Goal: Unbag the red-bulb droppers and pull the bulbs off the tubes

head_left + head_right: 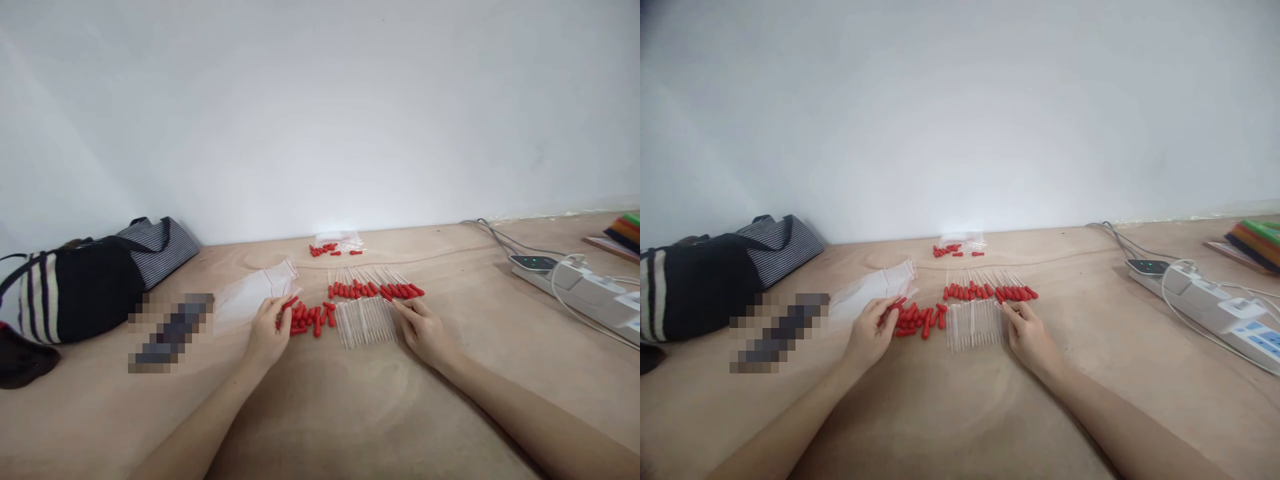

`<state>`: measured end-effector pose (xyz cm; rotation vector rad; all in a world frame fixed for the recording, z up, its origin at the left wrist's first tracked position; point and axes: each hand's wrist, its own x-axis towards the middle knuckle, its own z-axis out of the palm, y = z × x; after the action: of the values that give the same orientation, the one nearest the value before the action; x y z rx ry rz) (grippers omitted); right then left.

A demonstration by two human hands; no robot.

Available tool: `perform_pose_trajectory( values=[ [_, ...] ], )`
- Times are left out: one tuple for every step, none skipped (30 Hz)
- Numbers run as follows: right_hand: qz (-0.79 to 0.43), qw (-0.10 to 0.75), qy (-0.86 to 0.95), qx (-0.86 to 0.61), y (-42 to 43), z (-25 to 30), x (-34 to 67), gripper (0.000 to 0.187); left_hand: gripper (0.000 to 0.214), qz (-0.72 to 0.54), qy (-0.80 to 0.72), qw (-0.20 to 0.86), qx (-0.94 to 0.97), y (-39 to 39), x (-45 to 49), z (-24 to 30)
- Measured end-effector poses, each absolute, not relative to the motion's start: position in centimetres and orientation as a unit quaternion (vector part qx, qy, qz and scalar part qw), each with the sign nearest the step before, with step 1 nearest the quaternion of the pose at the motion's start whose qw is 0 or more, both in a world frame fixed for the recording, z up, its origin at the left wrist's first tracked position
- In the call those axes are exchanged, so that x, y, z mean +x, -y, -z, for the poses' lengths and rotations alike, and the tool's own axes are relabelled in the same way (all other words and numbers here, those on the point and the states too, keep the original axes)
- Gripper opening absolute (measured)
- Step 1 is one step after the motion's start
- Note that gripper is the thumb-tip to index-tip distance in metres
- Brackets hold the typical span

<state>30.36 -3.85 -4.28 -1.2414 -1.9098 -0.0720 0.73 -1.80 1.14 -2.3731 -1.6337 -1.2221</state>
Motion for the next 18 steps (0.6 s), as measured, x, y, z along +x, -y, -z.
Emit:
perform_pose_trajectory(
  values=[
    [0.021, 0.418, 0.758, -0.500, 3.8, 4.3, 30.2, 0.036, 0.024, 0.378, 0.542, -0.002, -0.750, 1.1, 0.3, -1.5],
    [0.015, 0.415, 0.756, -0.506, 3.7, 4.2, 30.0, 0.033, 0.022, 0.355, 0.558, -0.013, -0.750, 0.5, 0.0, -1.9],
    [0.010, 0.410, 0.754, -0.514, 3.6, 4.2, 29.9, 0.032, 0.021, 0.325, 0.572, -0.030, -0.753, -0.2, -0.2, -2.3],
    [0.008, 0.403, 0.752, -0.522, 3.5, 4.2, 29.8, 0.031, 0.018, 0.288, 0.583, -0.049, -0.758, -0.9, -0.1, -2.6],
    [0.007, 0.396, 0.750, -0.530, 3.5, 4.2, 29.6, 0.030, 0.017, 0.250, 0.591, -0.067, -0.764, -1.5, 0.1, -2.8],
    [0.007, 0.390, 0.748, -0.537, 3.4, 4.3, 29.5, 0.030, 0.016, 0.216, 0.598, -0.083, -0.767, -2.1, 0.3, -3.1],
    [0.008, 0.383, 0.747, -0.543, 3.3, 4.3, 29.4, 0.031, 0.016, 0.190, 0.603, -0.096, -0.769, -2.7, 0.6, -3.2],
    [0.010, 0.380, 0.748, -0.544, 3.2, 4.4, 29.2, 0.032, 0.016, 0.172, 0.607, -0.104, -0.769, -3.3, 1.0, -3.3],
    [0.013, 0.378, 0.751, -0.541, 3.1, 4.5, 29.1, 0.035, 0.016, 0.161, 0.609, -0.108, -0.769, -3.8, 1.2, -3.3],
    [0.019, 0.379, 0.755, -0.535, 3.0, 4.5, 29.0, 0.037, 0.016, 0.153, 0.610, -0.110, -0.770, -4.3, 1.4, -3.2],
    [0.027, 0.382, 0.758, -0.528, 2.9, 4.6, 28.9, 0.040, 0.015, 0.145, 0.610, -0.114, -0.771, -4.6, 1.6, -3.2],
    [0.036, 0.384, 0.761, -0.521, 2.8, 4.7, 28.7, 0.042, 0.014, 0.135, 0.610, -0.119, -0.772, -4.9, 1.7, -3.2],
    [0.046, 0.387, 0.762, -0.517, 2.7, 4.8, 28.6, 0.044, 0.014, 0.125, 0.610, -0.124, -0.773, -5.2, 1.7, -3.2],
    [0.055, 0.388, 0.763, -0.514, 2.7, 4.9, 28.5, 0.045, 0.013, 0.115, 0.611, -0.128, -0.773, -5.4, 1.7, -3.3],
    [0.062, 0.389, 0.763, -0.512, 2.6, 5.0, 28.4, 0.045, 0.014, 0.107, 0.613, -0.131, -0.772, -5.6, 1.7, -3.4],
    [0.067, 0.390, 0.764, -0.510, 2.6, 5.0, 28.3, 0.045, 0.015, 0.102, 0.618, -0.131, -0.769, -5.7, 1.8, -3.5],
    [0.069, 0.391, 0.764, -0.509, 2.6, 5.0, 28.3, 0.044, 0.017, 0.098, 0.624, -0.129, -0.764, -5.9, 2.0, -3.6],
    [0.068, 0.391, 0.765, -0.507, 2.6, 5.0, 28.2, 0.043, 0.019, 0.096, 0.631, -0.126, -0.759, -6.1, 2.2, -3.7]
  ],
)
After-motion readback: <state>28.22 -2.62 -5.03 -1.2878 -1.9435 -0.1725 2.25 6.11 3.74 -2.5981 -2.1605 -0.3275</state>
